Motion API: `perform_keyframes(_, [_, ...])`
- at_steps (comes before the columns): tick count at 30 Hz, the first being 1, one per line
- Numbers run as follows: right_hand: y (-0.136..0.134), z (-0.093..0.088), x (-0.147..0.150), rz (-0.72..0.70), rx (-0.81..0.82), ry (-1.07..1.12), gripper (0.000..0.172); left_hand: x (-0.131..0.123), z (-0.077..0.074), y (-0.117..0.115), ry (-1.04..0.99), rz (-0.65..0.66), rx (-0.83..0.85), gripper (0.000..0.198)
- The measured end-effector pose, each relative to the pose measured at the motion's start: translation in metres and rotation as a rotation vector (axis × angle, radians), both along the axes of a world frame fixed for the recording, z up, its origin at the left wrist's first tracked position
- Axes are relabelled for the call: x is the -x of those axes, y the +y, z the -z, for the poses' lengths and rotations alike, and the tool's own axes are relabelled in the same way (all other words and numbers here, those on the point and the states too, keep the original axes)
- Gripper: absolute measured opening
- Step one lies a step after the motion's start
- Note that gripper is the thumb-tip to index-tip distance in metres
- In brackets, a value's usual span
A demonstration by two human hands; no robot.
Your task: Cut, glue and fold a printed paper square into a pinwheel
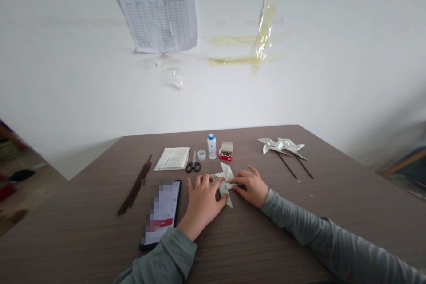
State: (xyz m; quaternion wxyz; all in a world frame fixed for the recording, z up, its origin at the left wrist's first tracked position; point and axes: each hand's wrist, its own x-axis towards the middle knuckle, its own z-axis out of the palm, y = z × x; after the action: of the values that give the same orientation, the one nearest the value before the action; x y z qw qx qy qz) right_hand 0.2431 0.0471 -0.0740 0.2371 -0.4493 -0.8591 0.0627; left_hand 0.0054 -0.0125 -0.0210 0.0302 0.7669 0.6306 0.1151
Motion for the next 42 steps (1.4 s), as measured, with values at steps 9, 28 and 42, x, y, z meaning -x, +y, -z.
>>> perform_keyframes(9, [0.002, -0.001, 0.000, -0.014, 0.038, -0.006, 0.029, -0.003, -0.008, -0.003, 0.010, 0.014, 0.048, 0.052])
perform_keyframes(28, [0.003, 0.001, 0.000, 0.027, 0.013, -0.031, 0.032, -0.003, -0.006, -0.002, -0.006, -0.013, 0.057, 0.059])
perform_keyframes(42, [-0.001, -0.005, 0.002, 0.028, 0.036, -0.040, 0.031, -0.003, -0.004, -0.001, 0.004, -0.005, 0.041, 0.057])
